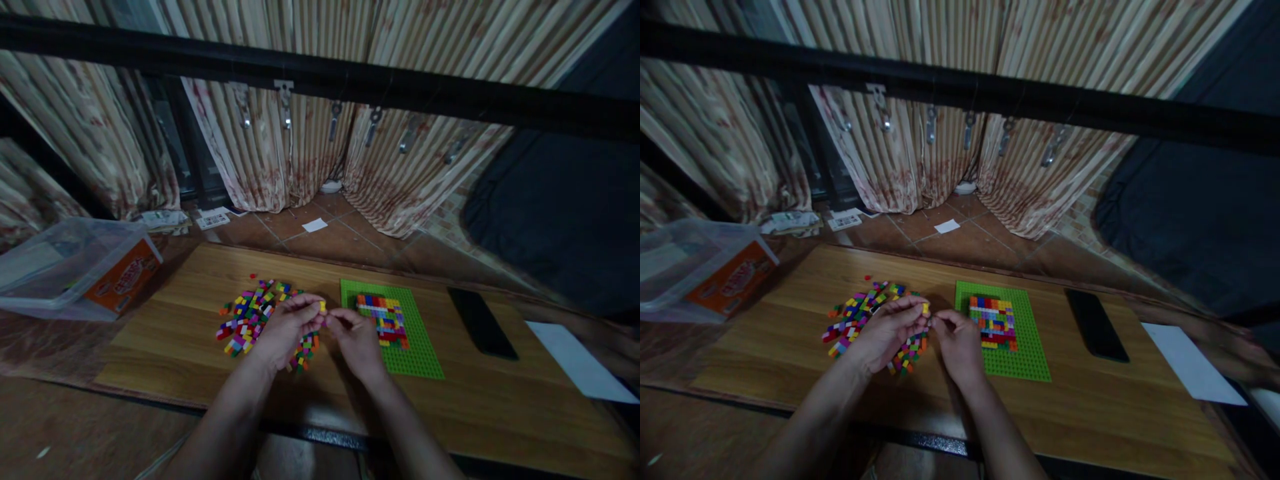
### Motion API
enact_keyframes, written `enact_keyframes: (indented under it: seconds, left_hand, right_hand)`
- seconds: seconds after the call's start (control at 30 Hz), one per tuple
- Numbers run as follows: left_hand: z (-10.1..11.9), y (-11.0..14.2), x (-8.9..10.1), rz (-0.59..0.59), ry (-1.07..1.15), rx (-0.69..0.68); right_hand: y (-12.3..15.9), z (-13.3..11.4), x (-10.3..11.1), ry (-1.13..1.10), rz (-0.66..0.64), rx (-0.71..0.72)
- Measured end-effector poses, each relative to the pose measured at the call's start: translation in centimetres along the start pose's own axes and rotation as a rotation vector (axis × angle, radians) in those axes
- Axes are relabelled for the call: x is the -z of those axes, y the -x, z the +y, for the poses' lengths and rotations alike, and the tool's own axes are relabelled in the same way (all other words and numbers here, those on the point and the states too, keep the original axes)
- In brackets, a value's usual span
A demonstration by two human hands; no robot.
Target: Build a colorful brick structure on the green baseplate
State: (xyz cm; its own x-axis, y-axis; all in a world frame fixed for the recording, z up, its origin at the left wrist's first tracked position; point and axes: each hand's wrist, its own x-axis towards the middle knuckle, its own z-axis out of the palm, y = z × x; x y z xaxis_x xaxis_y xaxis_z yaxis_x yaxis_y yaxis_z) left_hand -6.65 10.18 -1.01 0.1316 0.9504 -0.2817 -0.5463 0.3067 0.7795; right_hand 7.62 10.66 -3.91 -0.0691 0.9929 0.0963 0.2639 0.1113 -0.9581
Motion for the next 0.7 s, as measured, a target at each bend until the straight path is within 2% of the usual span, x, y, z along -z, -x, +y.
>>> enact_keyframes:
  seconds: [0.1,0.17,0.27,0.43,0.53,0.7]
  left_hand:
    - [0.0,-0.1,0.2,0.008,0.002,0.008]
    - [0.0,-0.1,0.2,0.023,-0.011,0.001]
    - [0.2,-0.1,0.1,0.038,-0.031,-0.001]
    - [0.3,-0.1,-0.3,0.08,-0.096,0.008]
    - [0.1,-0.1,-0.6,0.077,-0.142,0.018]
    - [-0.4,-0.1,-1.2,0.042,-0.158,0.047]
  right_hand:
    - [0.5,0.2,-0.2,0.329,-0.078,0.138]
    - [0.7,0.1,-0.4,0.407,-0.111,0.182]
    - [0.9,-0.3,-0.4,0.37,-0.134,0.182]
    - [0.9,-1.2,0.2,0.139,0.033,0.12]
    - [1.0,-1.7,0.5,-0.011,0.014,0.129]
    - [1.0,-2.1,1.4,0.064,0.015,0.206]
